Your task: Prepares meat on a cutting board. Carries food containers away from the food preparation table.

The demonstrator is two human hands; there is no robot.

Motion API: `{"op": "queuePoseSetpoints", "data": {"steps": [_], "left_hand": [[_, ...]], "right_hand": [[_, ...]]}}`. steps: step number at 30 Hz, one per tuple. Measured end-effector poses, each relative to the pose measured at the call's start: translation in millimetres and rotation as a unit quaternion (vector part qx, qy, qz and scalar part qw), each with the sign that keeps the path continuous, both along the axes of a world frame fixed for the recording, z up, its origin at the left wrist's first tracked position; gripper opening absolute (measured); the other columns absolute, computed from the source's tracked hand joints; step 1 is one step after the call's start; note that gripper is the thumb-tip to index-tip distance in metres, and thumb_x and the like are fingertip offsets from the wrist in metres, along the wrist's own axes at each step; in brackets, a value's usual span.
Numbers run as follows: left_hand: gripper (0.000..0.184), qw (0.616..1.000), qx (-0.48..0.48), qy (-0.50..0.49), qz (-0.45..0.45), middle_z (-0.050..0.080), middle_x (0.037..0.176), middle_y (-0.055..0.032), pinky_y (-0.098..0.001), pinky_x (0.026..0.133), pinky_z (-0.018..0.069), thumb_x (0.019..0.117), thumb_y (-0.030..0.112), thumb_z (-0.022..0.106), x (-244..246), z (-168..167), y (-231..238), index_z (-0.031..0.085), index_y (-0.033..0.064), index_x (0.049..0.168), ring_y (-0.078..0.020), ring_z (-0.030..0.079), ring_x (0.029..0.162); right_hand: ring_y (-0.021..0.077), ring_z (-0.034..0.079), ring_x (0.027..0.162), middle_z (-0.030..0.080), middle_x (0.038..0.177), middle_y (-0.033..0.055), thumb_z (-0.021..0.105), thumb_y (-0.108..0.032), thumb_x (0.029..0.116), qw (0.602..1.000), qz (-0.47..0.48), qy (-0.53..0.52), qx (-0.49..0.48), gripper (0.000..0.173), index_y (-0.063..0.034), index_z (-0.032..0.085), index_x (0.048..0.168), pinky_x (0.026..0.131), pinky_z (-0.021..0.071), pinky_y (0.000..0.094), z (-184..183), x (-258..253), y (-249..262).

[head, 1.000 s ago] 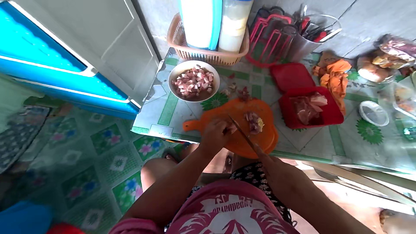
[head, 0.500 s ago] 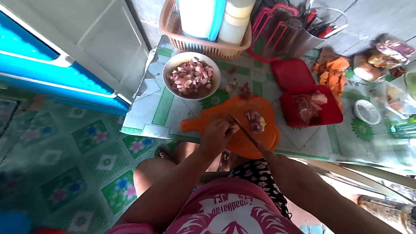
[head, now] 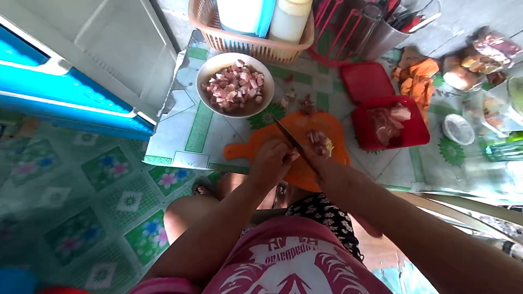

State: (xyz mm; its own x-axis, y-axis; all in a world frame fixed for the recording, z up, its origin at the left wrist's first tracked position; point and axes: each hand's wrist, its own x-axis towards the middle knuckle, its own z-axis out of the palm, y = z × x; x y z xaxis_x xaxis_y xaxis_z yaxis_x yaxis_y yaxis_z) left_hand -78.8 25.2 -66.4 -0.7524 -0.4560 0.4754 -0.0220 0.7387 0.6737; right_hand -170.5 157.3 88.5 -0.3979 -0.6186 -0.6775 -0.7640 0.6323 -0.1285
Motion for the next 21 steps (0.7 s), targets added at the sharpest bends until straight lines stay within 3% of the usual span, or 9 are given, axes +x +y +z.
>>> {"op": "queuePoseSetpoints", "data": {"steps": [2,5,7,13,15,17,21], "left_hand": [[0.011,1.0,0.007,-0.014,0.002,0.072,0.098,-0.0075,-0.0384,0.088,0.0586,0.0912,0.017,0.073,1,1,1,0.073,0.0067,0.088,-0.0205,0.069,0.097],[0.013,1.0,0.004,-0.007,-0.003,0.071,0.096,-0.0078,-0.0374,0.086,0.059,0.0916,0.018,0.072,0,0,-1,0.072,0.0062,0.086,-0.0204,0.07,0.095],[0.014,1.0,0.01,-0.01,-0.016,0.07,0.094,-0.0088,-0.038,0.085,0.0586,0.0915,0.017,0.073,0,1,-3,0.072,0.005,0.085,-0.0209,0.069,0.093],[0.013,0.999,0.024,-0.035,-0.019,0.072,0.099,-0.0098,-0.0411,0.091,0.0582,0.0914,0.018,0.074,3,5,-4,0.072,0.0046,0.09,-0.0223,0.07,0.099],[0.014,0.999,0.024,-0.019,-0.014,0.07,0.096,-0.0084,-0.0392,0.088,0.058,0.0922,0.019,0.073,3,2,-3,0.073,0.0049,0.089,-0.0203,0.068,0.095],[0.012,1.0,0.022,0.003,-0.012,0.07,0.093,-0.0073,-0.0369,0.085,0.0585,0.0913,0.016,0.073,2,-1,-3,0.072,0.0051,0.087,-0.0183,0.068,0.091],[0.01,1.0,0.011,0.01,-0.017,0.071,0.095,-0.0091,-0.0373,0.085,0.0593,0.0889,0.013,0.075,1,-2,-4,0.072,0.0046,0.086,-0.0198,0.07,0.092]], "right_hand": [[0.041,0.069,0.1,0.065,0.117,0.0235,0.044,-0.016,0.1091,0.999,-0.004,-0.007,0.036,0.071,-0.0265,0.005,0.167,0.086,0.0559,0.0587,11,10,20],[0.0409,0.069,0.101,0.066,0.114,0.0228,0.043,-0.018,0.1103,0.998,-0.014,-0.013,0.056,0.068,-0.0259,0.006,0.167,0.087,0.0558,0.0579,15,10,32],[0.0403,0.068,0.103,0.065,0.117,0.0233,0.042,-0.017,0.1105,0.999,-0.009,-0.017,0.035,0.065,-0.0242,0.009,0.166,0.089,0.055,0.0571,4,3,21],[0.0414,0.069,0.096,0.068,0.106,0.0224,0.042,-0.017,0.1094,0.999,0.013,0.015,-0.026,0.069,-0.0312,0.005,0.166,0.082,0.056,0.0595,-37,-6,-15],[0.0417,0.069,0.098,0.065,0.113,0.0239,0.043,-0.013,0.1082,1.0,0.008,0.011,-0.012,0.075,-0.0316,-0.001,0.166,0.081,0.0567,0.0594,-36,3,2],[0.0419,0.069,0.101,0.06,0.127,0.0251,0.042,-0.012,0.1079,1.0,0.006,0.02,0.011,0.073,-0.0279,0.001,0.167,0.083,0.0578,0.0572,-32,14,32],[0.0437,0.069,0.103,0.064,0.121,0.0242,0.04,-0.014,0.109,0.999,-0.001,0.031,0.024,0.069,-0.0278,0.004,0.167,0.083,0.0572,0.0569,-39,17,57]]}}
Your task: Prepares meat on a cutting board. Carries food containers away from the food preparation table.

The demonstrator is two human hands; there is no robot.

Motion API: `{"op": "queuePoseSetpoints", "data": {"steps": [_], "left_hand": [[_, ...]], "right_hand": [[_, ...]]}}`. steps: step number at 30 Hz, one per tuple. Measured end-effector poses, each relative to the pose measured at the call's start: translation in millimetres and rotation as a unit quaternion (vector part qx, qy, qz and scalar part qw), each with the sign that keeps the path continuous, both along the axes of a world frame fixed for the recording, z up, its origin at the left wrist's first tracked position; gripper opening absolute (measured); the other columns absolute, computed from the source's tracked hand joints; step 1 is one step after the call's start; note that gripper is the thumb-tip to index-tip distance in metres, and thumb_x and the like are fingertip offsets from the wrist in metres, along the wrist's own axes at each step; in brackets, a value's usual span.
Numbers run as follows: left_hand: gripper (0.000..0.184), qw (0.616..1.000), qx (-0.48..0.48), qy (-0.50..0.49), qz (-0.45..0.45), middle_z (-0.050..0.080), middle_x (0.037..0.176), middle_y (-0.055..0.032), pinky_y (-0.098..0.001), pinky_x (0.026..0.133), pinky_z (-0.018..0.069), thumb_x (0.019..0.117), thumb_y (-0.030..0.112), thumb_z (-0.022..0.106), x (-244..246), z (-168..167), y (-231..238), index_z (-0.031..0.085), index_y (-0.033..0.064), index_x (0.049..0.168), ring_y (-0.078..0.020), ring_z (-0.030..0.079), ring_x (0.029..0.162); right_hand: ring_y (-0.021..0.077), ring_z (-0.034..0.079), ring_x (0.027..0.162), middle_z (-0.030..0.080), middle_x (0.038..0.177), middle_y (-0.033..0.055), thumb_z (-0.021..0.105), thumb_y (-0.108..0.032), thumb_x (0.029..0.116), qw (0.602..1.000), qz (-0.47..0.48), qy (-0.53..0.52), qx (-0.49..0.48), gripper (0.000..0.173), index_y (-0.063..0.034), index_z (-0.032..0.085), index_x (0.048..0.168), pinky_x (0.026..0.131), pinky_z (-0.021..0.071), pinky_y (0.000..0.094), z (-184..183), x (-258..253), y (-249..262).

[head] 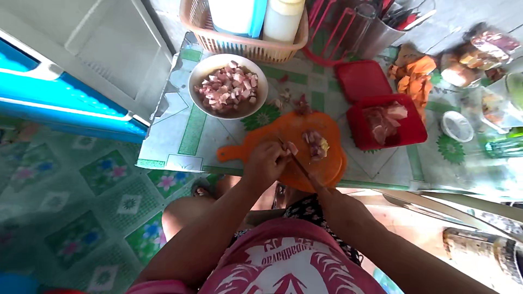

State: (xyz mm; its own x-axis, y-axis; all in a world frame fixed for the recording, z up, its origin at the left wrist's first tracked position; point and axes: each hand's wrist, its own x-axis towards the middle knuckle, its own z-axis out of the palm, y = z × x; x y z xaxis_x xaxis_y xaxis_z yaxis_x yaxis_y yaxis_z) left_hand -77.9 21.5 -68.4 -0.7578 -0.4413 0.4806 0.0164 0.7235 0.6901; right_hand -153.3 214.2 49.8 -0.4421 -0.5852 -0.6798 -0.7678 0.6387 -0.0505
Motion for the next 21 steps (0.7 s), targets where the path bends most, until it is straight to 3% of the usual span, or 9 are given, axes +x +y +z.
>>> {"op": "queuePoseSetpoints", "data": {"steps": [3,5,7,11,14,16,19,21], "left_hand": [[0.01,1.0,-0.006,0.002,-0.017,0.072,0.096,-0.0081,-0.0376,0.087,0.0586,0.0899,0.015,0.075,0,-1,-1,0.072,0.0054,0.088,-0.0191,0.069,0.093],[0.012,1.0,-0.007,-0.01,-0.015,0.072,0.098,-0.0075,-0.0381,0.088,0.0587,0.0913,0.018,0.074,1,1,-1,0.073,0.0059,0.09,-0.0184,0.07,0.095],[0.014,1.0,-0.003,-0.02,-0.001,0.071,0.098,-0.008,-0.0378,0.086,0.0589,0.0925,0.019,0.074,2,0,2,0.073,0.0057,0.09,-0.0187,0.069,0.094],[0.01,0.998,-0.017,-0.011,0.054,0.073,0.1,-0.0092,-0.0395,0.089,0.059,0.0911,0.015,0.073,1,0,7,0.074,0.0052,0.09,-0.021,0.07,0.099],[0.009,0.999,-0.004,0.003,0.054,0.072,0.098,-0.0085,-0.0376,0.087,0.0592,0.0902,0.013,0.074,0,0,6,0.073,0.0046,0.09,-0.019,0.07,0.095],[0.012,0.999,0.025,0.004,0.039,0.072,0.099,-0.0087,-0.0344,0.084,0.0604,0.0889,0.015,0.077,2,4,3,0.072,0.0044,0.089,-0.0158,0.07,0.093],[0.016,0.994,0.107,-0.031,0.023,0.072,0.105,-0.0104,-0.0354,0.086,0.0599,0.0874,0.016,0.079,13,20,-5,0.074,0.0025,0.095,-0.0149,0.07,0.094],[0.016,0.989,0.148,-0.019,-0.013,0.072,0.11,-0.0101,-0.0331,0.087,0.0605,0.0863,0.013,0.081,23,25,-11,0.073,0.0016,0.094,-0.0135,0.07,0.098]], "right_hand": [[0.043,0.066,0.11,0.061,0.128,0.0252,0.039,-0.015,0.1096,0.999,-0.014,-0.025,-0.025,0.068,-0.03,0.005,0.167,0.09,0.0554,0.0583,-9,-9,-26],[0.0427,0.067,0.109,0.064,0.118,0.0248,0.04,-0.013,0.1088,0.999,-0.011,-0.031,-0.041,0.069,-0.0299,0.005,0.166,0.089,0.0553,0.0578,-13,-13,-38],[0.0427,0.067,0.108,0.065,0.117,0.0246,0.041,-0.012,0.108,0.998,-0.012,-0.031,-0.048,0.071,-0.0306,0.005,0.166,0.088,0.0557,0.0581,-14,-12,-36],[0.0412,0.067,0.115,0.056,0.142,0.0221,0.041,-0.015,0.109,0.997,-0.009,-0.028,-0.075,0.067,-0.0273,0.008,0.167,0.093,0.055,0.0596,-15,-8,-1],[0.0414,0.067,0.114,0.065,0.129,0.0224,0.041,-0.021,0.1109,0.994,-0.049,-0.07,-0.068,0.065,-0.0296,0.008,0.167,0.097,0.0517,0.061,-8,-16,15],[0.0391,0.068,0.108,0.066,0.126,0.0221,0.045,-0.022,0.1103,0.987,-0.08,-0.118,-0.073,0.067,-0.0342,0.009,0.166,0.094,0.0527,0.0592,-4,-28,17],[0.0304,0.066,0.083,0.065,0.12,0.0207,0.05,-0.023,0.1091,0.973,-0.091,-0.176,-0.117,0.067,-0.0363,0.015,0.165,0.074,0.0554,0.0505,-4,-47,22],[0.0319,0.067,0.086,0.064,0.125,0.0219,0.052,-0.022,0.1083,0.971,-0.077,-0.19,-0.126,0.068,-0.0347,0.017,0.165,0.075,0.0555,0.0522,-6,-55,23]]}}
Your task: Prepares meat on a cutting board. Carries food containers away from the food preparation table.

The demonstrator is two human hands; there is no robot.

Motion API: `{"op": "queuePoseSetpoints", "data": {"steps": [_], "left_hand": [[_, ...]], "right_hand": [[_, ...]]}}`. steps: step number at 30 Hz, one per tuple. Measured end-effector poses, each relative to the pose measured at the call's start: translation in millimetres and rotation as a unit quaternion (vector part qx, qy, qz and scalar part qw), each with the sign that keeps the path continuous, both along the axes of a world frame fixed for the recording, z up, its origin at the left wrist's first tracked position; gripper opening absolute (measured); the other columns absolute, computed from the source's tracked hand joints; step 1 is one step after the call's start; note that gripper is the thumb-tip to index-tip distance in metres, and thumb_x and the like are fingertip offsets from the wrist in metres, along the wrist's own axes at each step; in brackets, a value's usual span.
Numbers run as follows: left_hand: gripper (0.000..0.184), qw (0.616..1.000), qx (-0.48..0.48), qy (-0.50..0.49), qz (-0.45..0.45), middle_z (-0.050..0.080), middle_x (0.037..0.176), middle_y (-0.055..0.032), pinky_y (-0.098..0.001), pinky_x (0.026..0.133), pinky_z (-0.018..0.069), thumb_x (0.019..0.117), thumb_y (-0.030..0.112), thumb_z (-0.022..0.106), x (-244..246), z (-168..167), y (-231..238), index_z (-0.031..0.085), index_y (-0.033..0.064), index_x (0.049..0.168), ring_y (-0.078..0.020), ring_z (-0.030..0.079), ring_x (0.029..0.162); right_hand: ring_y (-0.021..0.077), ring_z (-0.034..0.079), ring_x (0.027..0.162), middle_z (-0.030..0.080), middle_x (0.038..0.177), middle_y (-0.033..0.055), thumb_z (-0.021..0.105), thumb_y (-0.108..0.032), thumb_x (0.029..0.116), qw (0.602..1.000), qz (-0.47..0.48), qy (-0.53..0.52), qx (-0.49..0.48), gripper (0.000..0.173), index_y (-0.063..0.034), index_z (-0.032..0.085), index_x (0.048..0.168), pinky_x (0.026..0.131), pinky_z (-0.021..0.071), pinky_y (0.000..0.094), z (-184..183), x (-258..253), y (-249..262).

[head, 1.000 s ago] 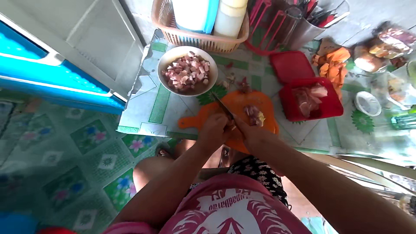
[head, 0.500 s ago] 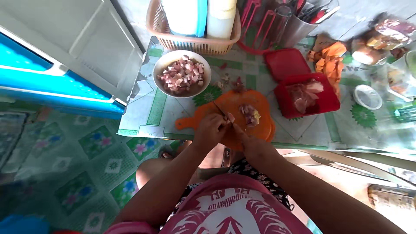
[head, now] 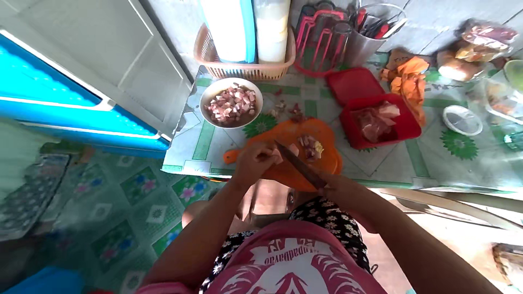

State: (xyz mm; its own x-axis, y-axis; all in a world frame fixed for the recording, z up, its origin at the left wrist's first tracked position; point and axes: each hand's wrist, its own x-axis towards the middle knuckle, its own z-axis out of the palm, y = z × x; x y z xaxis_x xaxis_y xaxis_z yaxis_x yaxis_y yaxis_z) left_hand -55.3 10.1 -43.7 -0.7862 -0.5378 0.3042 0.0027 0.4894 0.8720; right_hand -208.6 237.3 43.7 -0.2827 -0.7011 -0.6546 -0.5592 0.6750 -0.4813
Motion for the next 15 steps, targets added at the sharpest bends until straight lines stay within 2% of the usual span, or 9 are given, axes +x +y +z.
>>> {"op": "queuePoseSetpoints", "data": {"steps": [2,6,8,10,12,15], "left_hand": [[0.014,0.998,0.026,0.049,-0.029,0.072,0.112,-0.0097,-0.0313,0.086,0.0624,0.0851,0.008,0.081,4,-1,-3,0.071,0.0012,0.092,-0.0131,0.071,0.1],[0.015,0.997,0.012,0.076,-0.011,0.071,0.109,-0.0098,-0.0338,0.089,0.0606,0.0862,0.006,0.079,0,-18,-2,0.071,0.0015,0.098,-0.0146,0.069,0.102],[0.015,0.997,-0.005,0.073,-0.003,0.071,0.108,-0.0097,-0.0337,0.09,0.0597,0.087,0.007,0.079,0,-21,0,0.071,0.0013,0.099,-0.0143,0.069,0.103],[0.015,0.998,-0.015,0.056,0.009,0.071,0.105,-0.0083,-0.0314,0.086,0.0611,0.0884,0.008,0.078,0,-14,2,0.071,0.0019,0.101,-0.0123,0.07,0.097],[0.014,0.998,-0.052,0.02,0.021,0.071,0.106,-0.0069,-0.0311,0.086,0.0612,0.0899,0.01,0.076,-1,-4,4,0.073,0.0043,0.102,-0.0118,0.07,0.097],[0.016,0.991,-0.124,-0.044,0.022,0.071,0.105,-0.0093,-0.037,0.089,0.0592,0.0913,0.014,0.076,-3,-3,6,0.073,0.0048,0.105,-0.0174,0.069,0.099]], "right_hand": [[0.0321,0.066,0.084,0.064,0.121,0.0225,0.052,-0.024,0.1083,1.0,0.009,0.002,-0.008,0.067,-0.0334,0.017,0.165,0.073,0.055,0.0515,-2,-2,0],[0.028,0.064,0.073,0.066,0.113,0.0205,0.051,-0.027,0.1083,0.999,-0.019,0.0,-0.029,0.065,-0.0357,0.019,0.165,0.067,0.0547,0.0483,-11,2,-3],[0.0307,0.066,0.081,0.065,0.118,0.0214,0.049,-0.025,0.1087,0.999,-0.018,0.001,-0.031,0.066,-0.0342,0.017,0.165,0.073,0.0553,0.0512,-12,7,-4],[0.0312,0.067,0.086,0.066,0.119,0.0207,0.048,-0.024,0.1087,0.999,-0.02,0.006,-0.038,0.066,-0.0326,0.017,0.166,0.077,0.0557,0.0516,-12,13,-2],[0.0322,0.068,0.09,0.066,0.121,0.0193,0.048,-0.025,0.1091,0.999,-0.026,0.016,-0.042,0.066,-0.0338,0.015,0.166,0.082,0.0555,0.0538,-10,18,2],[0.0354,0.069,0.099,0.067,0.124,0.0193,0.045,-0.026,0.1099,0.997,-0.015,0.053,-0.056,0.065,-0.0322,0.014,0.166,0.089,0.054,0.0581,-5,29,8]]}}
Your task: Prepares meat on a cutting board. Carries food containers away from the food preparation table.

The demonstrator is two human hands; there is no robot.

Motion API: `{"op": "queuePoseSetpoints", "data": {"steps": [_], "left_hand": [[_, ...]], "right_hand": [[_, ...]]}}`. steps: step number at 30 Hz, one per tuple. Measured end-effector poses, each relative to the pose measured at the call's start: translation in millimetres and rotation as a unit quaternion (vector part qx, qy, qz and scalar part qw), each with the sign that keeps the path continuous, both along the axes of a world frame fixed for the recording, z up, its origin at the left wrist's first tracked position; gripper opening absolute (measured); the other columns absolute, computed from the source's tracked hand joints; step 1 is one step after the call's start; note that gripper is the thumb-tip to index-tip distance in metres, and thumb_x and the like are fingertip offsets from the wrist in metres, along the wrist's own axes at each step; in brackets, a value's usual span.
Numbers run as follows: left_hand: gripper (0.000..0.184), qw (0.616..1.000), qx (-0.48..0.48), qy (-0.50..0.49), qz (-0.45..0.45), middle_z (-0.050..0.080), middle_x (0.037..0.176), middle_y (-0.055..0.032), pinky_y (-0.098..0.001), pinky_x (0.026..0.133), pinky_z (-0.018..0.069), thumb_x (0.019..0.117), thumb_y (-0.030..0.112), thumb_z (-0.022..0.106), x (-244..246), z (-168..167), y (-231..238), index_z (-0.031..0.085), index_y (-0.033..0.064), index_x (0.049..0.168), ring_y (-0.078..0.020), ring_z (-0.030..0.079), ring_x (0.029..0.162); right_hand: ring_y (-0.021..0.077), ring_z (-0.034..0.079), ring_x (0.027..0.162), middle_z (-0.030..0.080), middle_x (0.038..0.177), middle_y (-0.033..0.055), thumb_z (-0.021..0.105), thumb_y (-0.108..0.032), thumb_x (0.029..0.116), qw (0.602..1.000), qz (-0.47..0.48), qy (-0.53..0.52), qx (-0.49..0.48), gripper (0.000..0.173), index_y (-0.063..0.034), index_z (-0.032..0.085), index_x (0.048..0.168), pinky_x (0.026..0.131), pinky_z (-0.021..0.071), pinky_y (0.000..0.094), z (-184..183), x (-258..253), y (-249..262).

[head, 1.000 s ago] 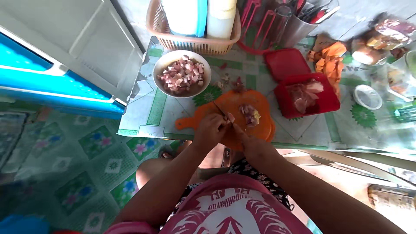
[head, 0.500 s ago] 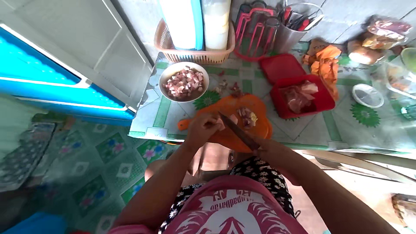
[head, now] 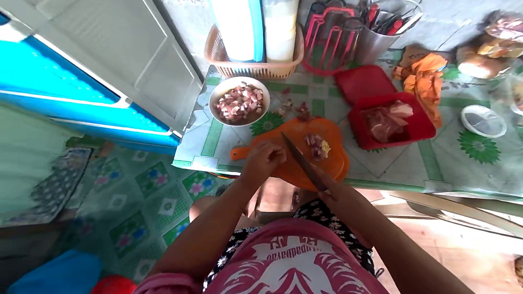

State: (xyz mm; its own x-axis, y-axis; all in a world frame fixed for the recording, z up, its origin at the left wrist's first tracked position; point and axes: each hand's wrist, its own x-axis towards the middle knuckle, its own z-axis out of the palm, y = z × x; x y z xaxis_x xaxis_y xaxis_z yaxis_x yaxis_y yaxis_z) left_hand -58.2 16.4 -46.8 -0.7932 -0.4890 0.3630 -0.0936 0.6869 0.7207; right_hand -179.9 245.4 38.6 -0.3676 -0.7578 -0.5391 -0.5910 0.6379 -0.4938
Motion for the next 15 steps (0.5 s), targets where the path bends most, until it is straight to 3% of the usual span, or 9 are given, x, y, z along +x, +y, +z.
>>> {"op": "queuePoseSetpoints", "data": {"steps": [2,4,6,8,11,15], "left_hand": [[0.017,1.0,-0.014,-0.011,0.012,0.071,0.109,-0.0104,-0.0403,0.09,0.0585,0.0932,0.019,0.074,1,-7,3,0.073,0.0047,0.103,-0.0202,0.069,0.101],[0.017,0.999,-0.032,0.026,0.02,0.074,0.117,-0.0085,-0.0393,0.097,0.0572,0.094,0.019,0.073,2,-17,6,0.075,0.006,0.104,-0.0192,0.07,0.111],[0.014,0.996,-0.05,0.071,0.03,0.075,0.11,-0.0079,-0.0352,0.092,0.0593,0.0922,0.017,0.074,1,-25,9,0.077,0.0058,0.1,-0.0164,0.071,0.102],[0.011,0.996,-0.039,0.074,0.033,0.074,0.103,-0.0068,-0.0329,0.088,0.0597,0.0915,0.016,0.075,1,-25,10,0.077,0.0059,0.096,-0.0144,0.071,0.096],[0.013,0.997,-0.03,0.064,0.025,0.074,0.104,-0.0068,-0.0338,0.089,0.0594,0.0919,0.018,0.075,3,-23,7,0.076,0.0056,0.093,-0.0148,0.071,0.097],[0.011,0.996,-0.034,0.083,-0.003,0.074,0.106,-0.0083,-0.0347,0.092,0.0591,0.0911,0.015,0.074,5,-25,1,0.076,0.0051,0.095,-0.0165,0.071,0.102]], "right_hand": [[0.0365,0.07,0.1,0.069,0.12,0.0194,0.044,-0.025,0.11,0.999,0.01,0.042,-0.013,0.063,-0.0295,0.015,0.166,0.092,0.0522,0.0599,7,9,3],[0.0362,0.07,0.101,0.069,0.121,0.0181,0.044,-0.025,0.1097,0.996,0.019,0.088,-0.022,0.062,-0.0294,0.018,0.166,0.093,0.0525,0.0586,12,21,6],[0.0373,0.071,0.096,0.069,0.119,0.0191,0.044,-0.023,0.1091,0.993,0.036,0.112,-0.032,0.061,-0.0278,0.021,0.165,0.085,0.0564,0.0566,15,30,8],[0.039,0.07,0.098,0.068,0.119,0.0204,0.043,-0.023,0.1104,0.993,0.052,0.107,0.007,0.061,-0.0284,0.018,0.166,0.084,0.0568,0.0558,20,36,5],[0.0397,0.07,0.098,0.068,0.117,0.0202,0.041,-0.022,0.1104,0.987,0.072,0.133,0.054,0.062,-0.0295,0.016,0.166,0.084,0.0569,0.0556,19,38,-1],[0.0384,0.072,0.094,0.071,0.111,0.0187,0.043,-0.02,0.1089,0.982,0.079,0.171,0.024,0.06,-0.0267,0.022,0.165,0.081,0.0579,0.0556,18,39,0]]}}
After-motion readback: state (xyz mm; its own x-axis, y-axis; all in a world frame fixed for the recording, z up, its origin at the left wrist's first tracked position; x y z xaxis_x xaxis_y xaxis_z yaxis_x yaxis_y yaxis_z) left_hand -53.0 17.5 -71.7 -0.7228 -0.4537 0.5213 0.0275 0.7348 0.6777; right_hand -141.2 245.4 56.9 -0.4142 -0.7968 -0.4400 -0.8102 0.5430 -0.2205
